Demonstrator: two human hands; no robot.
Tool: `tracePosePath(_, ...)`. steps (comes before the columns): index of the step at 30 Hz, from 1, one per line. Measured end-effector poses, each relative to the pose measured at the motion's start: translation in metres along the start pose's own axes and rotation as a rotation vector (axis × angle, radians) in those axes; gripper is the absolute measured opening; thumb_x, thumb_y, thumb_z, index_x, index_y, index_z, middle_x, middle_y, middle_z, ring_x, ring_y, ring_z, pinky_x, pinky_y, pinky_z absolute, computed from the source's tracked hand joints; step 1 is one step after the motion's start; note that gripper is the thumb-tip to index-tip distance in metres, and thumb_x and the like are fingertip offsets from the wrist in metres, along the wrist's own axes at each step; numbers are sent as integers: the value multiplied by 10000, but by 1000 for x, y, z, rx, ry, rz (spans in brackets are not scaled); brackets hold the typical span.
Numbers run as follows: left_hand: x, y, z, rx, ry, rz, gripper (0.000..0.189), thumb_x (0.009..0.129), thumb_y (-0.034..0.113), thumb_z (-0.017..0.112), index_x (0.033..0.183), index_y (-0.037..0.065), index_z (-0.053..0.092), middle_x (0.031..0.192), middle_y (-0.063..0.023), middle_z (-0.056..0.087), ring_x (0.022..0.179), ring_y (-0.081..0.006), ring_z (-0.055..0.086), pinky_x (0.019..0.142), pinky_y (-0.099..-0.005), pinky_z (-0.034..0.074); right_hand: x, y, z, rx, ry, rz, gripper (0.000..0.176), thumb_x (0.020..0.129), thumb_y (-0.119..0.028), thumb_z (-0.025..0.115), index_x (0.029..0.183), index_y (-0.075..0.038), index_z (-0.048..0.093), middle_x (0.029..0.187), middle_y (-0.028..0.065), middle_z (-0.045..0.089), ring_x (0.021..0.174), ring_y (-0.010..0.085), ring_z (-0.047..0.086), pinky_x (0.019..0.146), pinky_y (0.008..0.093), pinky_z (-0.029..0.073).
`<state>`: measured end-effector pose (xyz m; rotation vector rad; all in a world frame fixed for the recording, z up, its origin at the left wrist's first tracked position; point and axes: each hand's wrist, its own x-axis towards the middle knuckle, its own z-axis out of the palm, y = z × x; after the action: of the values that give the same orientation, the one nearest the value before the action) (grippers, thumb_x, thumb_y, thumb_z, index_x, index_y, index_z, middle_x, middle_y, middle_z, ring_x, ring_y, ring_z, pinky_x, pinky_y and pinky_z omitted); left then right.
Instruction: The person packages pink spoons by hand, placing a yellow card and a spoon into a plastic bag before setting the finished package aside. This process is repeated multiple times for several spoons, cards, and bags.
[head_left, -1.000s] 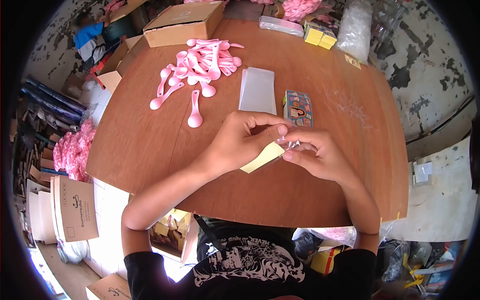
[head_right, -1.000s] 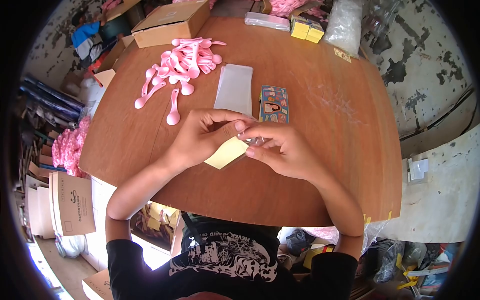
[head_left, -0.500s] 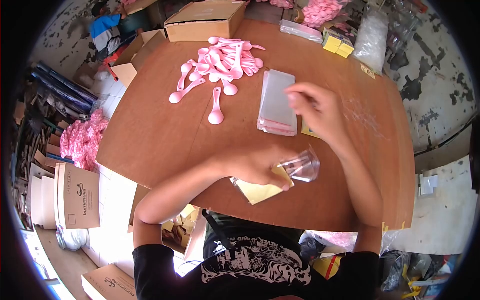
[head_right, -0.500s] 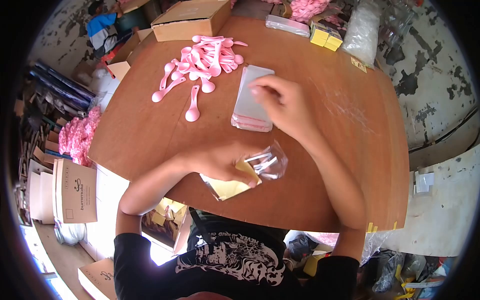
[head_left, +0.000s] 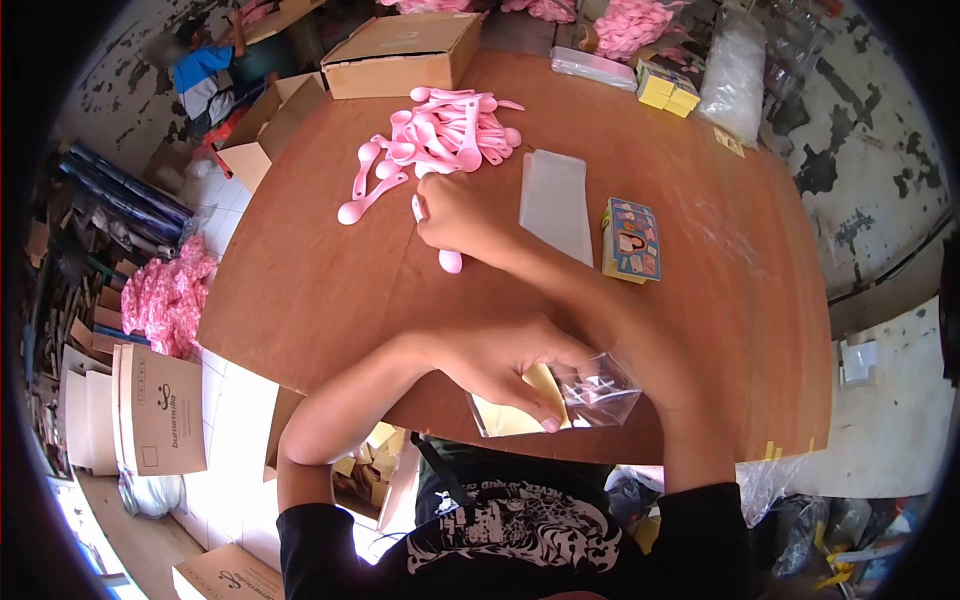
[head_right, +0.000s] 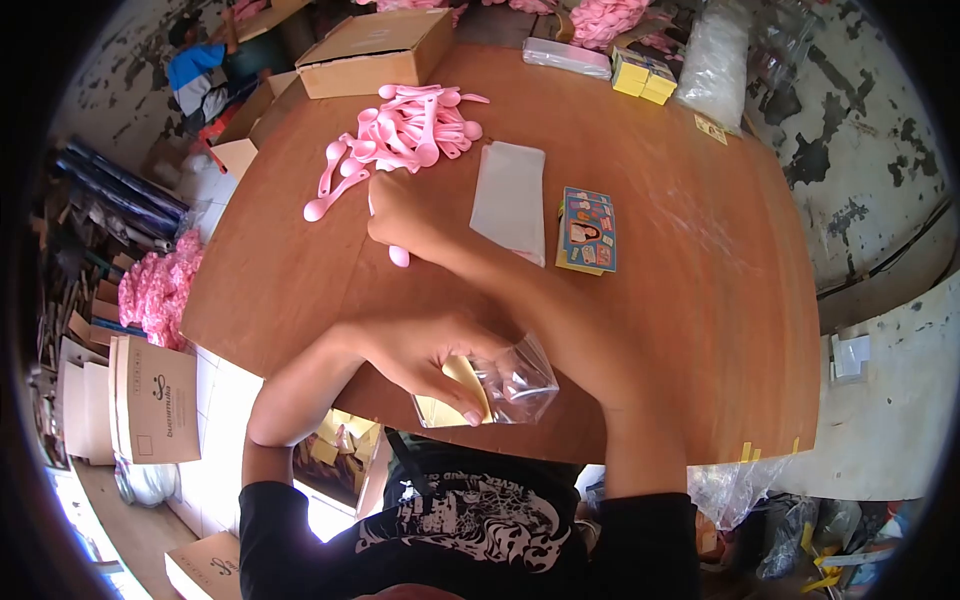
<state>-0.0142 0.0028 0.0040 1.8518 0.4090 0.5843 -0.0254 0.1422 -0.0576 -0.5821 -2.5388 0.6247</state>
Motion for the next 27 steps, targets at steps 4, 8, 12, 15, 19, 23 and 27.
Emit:
tracePosePath(4, -1, -1, 3, -58, 153, 13, 331, 818, 145, 752, 1076, 7, 598, 948, -64, 674, 860, -122, 610, 799, -293, 481, -58, -14, -86, 262, -3, -45, 112, 832, -78, 636, 879, 15, 677, 668, 72, 637, 592, 117, 578, 559, 306, 461)
tracePosePath(8, 1, -5, 1, -31, 186, -142, 371, 849, 148, 744, 1160, 21, 588, 1006, -50, 673, 917, -82, 607, 796, -258, 484, -101, 2, -137, 273, 144, 63, 98, 835, -55, 625, 893, 5, 674, 719, 65, 649, 641, 99, 586, 594, 274, 465)
tracePosePath(12, 2, -10, 4, -65, 160, -77, 350, 810, 156, 757, 1080, 7, 594, 931, -66, 670, 834, -100, 606, 748, -296, 494, -106, 7, -130, 271, 53, 4, 120, 841, -38, 597, 929, 5, 668, 735, 94, 655, 665, 122, 612, 613, 282, 470)
tracePosePath(15, -4, 9, -7, 349, 10, -166, 341, 793, 143, 767, 1051, -10, 603, 905, -99, 679, 836, -131, 625, 761, -300, 489, -104, -4, -114, 26, -205, -341, 244, 762, -73, 673, 1006, -69, 679, 976, 57, 650, 874, 220, 619, 778, 336, 489)
tracePosePath(19, -3, -3, -1, -42, 8, 26, 364, 775, 135, 789, 1047, -22, 605, 914, -112, 687, 861, -149, 634, 778, -309, 483, -103, -7, -91, -319, -264, -656, 333, 676, -159, 677, 1007, -126, 687, 1142, 47, 580, 1043, 226, 544, 909, 345, 432)
tracePosePath(23, -4, -6, -3, -87, 84, 24, 437, 806, 100, 774, 1169, -42, 576, 1031, -129, 696, 924, -160, 676, 802, -284, 522, -105, -2, -95, -314, -432, -567, 310, 674, -228, 663, 962, -115, 679, 1109, 28, 566, 991, 223, 531, 912, 351, 412)
tracePosePath(27, -5, 3, -7, -59, 66, -28, 444, 803, 77, 772, 1178, -43, 566, 1032, -131, 696, 918, -158, 678, 808, -286, 527, -123, 8, -82, -357, -214, -598, 212, 707, -266, 674, 872, -133, 665, 1002, 6, 575, 983, 187, 530, 879, 342, 384)
